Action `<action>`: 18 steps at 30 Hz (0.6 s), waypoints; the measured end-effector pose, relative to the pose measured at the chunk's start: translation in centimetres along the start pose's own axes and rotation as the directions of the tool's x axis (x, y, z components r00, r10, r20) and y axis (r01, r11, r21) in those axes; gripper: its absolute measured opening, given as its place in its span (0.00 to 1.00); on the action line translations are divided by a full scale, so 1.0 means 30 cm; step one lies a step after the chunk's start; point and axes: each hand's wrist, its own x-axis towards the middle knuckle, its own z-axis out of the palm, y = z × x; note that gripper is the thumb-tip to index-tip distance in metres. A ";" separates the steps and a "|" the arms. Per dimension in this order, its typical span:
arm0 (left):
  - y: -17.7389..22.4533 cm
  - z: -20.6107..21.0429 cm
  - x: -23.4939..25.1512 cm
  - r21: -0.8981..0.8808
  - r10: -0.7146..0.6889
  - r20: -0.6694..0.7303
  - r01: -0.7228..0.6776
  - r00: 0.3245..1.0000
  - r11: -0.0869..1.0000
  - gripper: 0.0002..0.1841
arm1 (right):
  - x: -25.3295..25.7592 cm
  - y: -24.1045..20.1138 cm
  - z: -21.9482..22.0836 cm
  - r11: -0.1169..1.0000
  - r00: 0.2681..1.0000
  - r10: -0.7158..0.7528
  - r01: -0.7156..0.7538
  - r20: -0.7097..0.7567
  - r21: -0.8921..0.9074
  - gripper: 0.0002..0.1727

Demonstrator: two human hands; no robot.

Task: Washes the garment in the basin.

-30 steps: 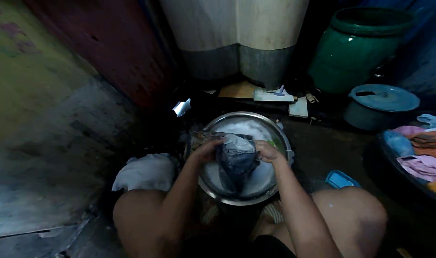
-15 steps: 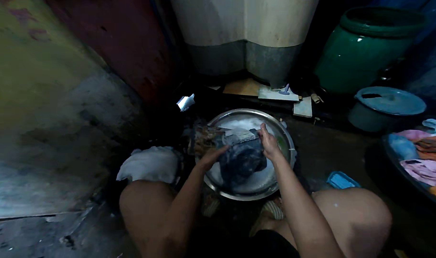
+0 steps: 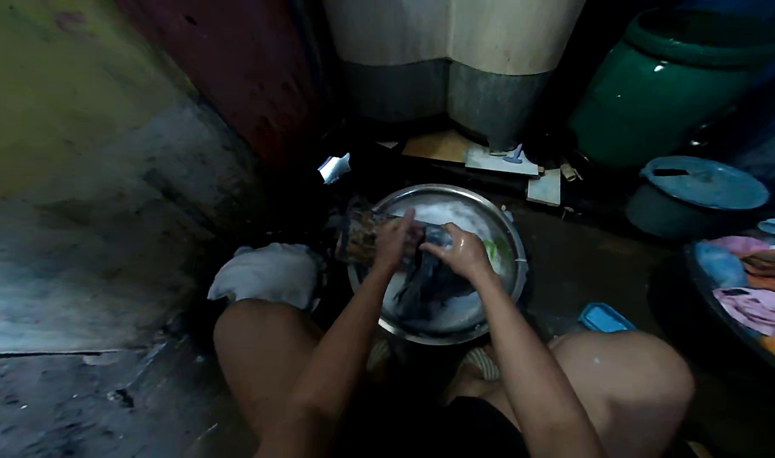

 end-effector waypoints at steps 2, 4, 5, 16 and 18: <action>-0.094 -0.009 -0.034 0.039 0.160 -0.024 -0.159 0.987 0.986 0.22 | 0.015 0.018 0.000 0.993 0.997 0.067 -0.062 -0.042 0.103 0.33; -0.204 0.007 -0.095 0.163 0.212 0.102 -0.226 0.972 0.960 0.35 | 0.015 0.003 -0.009 0.978 0.994 0.078 -0.063 -0.070 0.198 0.28; -0.260 0.021 -0.123 0.244 0.185 0.136 -0.214 0.973 0.946 0.40 | 0.004 -0.016 -0.015 0.970 0.995 0.061 -0.041 -0.078 0.239 0.26; -0.480 0.018 -0.060 -0.119 -0.171 -0.243 0.145 0.955 0.982 0.20 | -0.106 0.032 -0.229 0.766 0.946 -0.057 0.247 -0.319 0.594 0.14; -0.408 -0.027 -0.021 -0.226 -0.158 -0.174 0.116 0.972 0.967 0.18 | -0.102 0.089 -0.247 0.717 0.936 -0.027 0.262 -0.350 0.645 0.14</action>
